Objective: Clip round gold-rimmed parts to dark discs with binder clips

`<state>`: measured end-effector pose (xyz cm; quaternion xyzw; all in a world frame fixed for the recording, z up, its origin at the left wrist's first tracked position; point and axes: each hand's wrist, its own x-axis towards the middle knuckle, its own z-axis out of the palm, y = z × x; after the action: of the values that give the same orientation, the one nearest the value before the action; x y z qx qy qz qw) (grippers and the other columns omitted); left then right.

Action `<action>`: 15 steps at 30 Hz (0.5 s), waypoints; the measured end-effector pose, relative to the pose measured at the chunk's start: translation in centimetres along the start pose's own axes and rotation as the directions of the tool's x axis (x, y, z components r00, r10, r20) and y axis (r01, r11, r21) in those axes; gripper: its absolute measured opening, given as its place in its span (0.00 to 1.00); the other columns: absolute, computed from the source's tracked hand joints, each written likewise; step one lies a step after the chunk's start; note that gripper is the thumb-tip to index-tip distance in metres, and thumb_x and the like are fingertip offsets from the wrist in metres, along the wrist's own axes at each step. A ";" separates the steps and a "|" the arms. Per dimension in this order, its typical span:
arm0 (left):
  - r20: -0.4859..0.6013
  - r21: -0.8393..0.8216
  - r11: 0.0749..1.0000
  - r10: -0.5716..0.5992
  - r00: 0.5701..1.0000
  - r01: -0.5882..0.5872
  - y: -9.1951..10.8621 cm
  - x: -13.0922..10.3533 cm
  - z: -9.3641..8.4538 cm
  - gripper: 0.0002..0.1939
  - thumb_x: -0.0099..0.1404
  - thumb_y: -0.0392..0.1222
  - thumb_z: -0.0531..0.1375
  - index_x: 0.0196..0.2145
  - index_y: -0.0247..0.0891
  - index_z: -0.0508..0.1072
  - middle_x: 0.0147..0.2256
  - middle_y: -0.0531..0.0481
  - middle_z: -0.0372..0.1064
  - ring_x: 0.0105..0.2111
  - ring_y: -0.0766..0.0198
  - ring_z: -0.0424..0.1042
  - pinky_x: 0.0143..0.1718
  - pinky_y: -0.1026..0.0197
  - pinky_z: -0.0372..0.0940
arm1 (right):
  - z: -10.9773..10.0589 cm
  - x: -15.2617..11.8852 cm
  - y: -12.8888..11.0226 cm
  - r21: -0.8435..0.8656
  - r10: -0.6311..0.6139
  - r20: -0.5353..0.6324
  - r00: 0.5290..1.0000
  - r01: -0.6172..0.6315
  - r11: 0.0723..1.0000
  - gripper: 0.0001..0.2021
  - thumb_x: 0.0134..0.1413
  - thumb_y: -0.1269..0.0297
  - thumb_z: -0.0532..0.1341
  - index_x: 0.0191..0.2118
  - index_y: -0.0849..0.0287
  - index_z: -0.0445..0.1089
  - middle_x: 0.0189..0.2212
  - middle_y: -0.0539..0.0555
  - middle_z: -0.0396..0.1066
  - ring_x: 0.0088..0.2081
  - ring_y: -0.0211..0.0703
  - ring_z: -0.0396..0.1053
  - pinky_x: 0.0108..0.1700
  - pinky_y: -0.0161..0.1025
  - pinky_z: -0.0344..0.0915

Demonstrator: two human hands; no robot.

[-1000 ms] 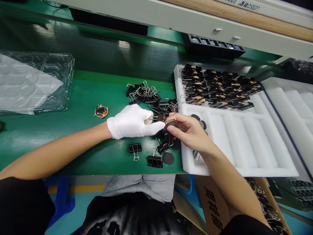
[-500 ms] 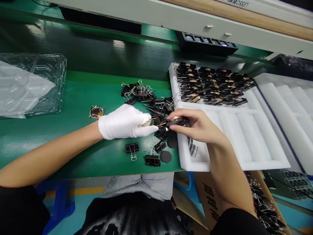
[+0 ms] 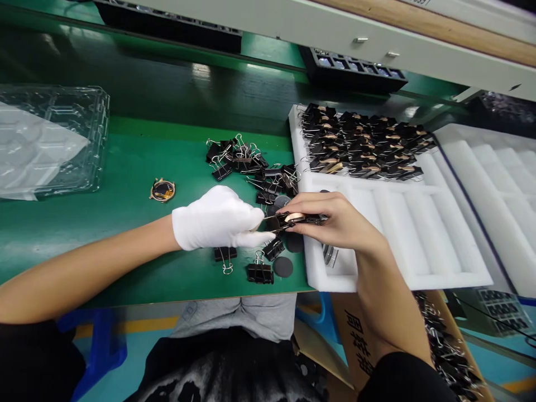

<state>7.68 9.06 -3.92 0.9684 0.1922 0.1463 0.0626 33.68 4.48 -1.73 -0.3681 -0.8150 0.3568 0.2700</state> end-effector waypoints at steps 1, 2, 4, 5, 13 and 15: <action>0.002 0.001 1.000 -0.003 1.000 0.003 0.0 0.0 0.0 0.33 0.73 0.66 0.48 0.19 0.39 0.64 0.14 0.52 0.54 0.15 0.66 0.52 0.23 0.60 0.39 | 0.0 0.0 0.0 -0.008 -0.003 0.004 1.000 0.003 1.000 0.10 0.64 0.63 0.68 0.50 0.50 0.82 0.44 0.55 0.81 0.43 0.48 0.79 0.44 0.45 0.75; 0.004 0.000 1.000 -0.009 1.000 0.009 0.0 0.0 0.0 0.33 0.72 0.66 0.48 0.19 0.39 0.64 0.14 0.53 0.53 0.15 0.66 0.52 0.23 0.60 0.39 | 0.0 -0.1 -0.1 -0.020 -0.003 0.008 1.000 0.003 1.000 0.10 0.65 0.63 0.67 0.50 0.50 0.82 0.44 0.55 0.81 0.43 0.49 0.79 0.45 0.45 0.75; 0.017 0.004 0.999 -0.037 0.999 0.037 -0.1 0.0 0.0 0.33 0.71 0.68 0.50 0.19 0.39 0.63 0.13 0.53 0.52 0.15 0.67 0.52 0.23 0.60 0.40 | 0.0 -0.2 -0.1 -0.053 -0.006 0.018 1.000 0.007 0.999 0.10 0.66 0.62 0.66 0.51 0.50 0.81 0.44 0.55 0.81 0.44 0.49 0.79 0.45 0.45 0.75; 0.032 -0.001 0.998 -0.055 0.998 0.055 -0.1 0.1 0.0 0.33 0.70 0.69 0.51 0.20 0.40 0.63 0.13 0.54 0.52 0.15 0.67 0.52 0.24 0.59 0.41 | 0.0 -0.2 0.0 -0.074 -0.009 0.017 1.000 0.010 0.997 0.11 0.67 0.62 0.66 0.52 0.50 0.81 0.45 0.55 0.81 0.44 0.49 0.79 0.45 0.45 0.75; 0.438 -0.694 0.501 -0.276 0.855 0.517 0.2 0.4 -0.9 0.36 0.77 0.64 0.40 0.29 0.37 0.74 0.26 0.47 0.76 0.23 0.65 0.72 0.31 0.61 0.65 | 1.2 -0.8 1.8 -0.455 -0.153 -0.240 0.959 0.027 0.890 0.15 0.67 0.63 0.64 0.57 0.44 0.77 0.45 0.54 0.82 0.46 0.53 0.79 0.43 0.50 0.70; 0.495 -0.787 0.275 -0.252 0.832 0.552 0.6 0.6 -1.1 0.36 0.77 0.64 0.43 0.26 0.36 0.72 0.24 0.47 0.75 0.20 0.66 0.71 0.30 0.62 0.67 | 1.3 -1.0 1.9 -0.504 -0.191 -0.243 0.951 0.045 0.862 0.16 0.67 0.64 0.64 0.57 0.39 0.77 0.47 0.52 0.81 0.50 0.55 0.79 0.46 0.52 0.69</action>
<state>8.13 8.81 -2.57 0.6984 0.3104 0.0709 0.6410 34.08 4.12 -4.21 -0.4209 -0.8527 0.0632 0.3030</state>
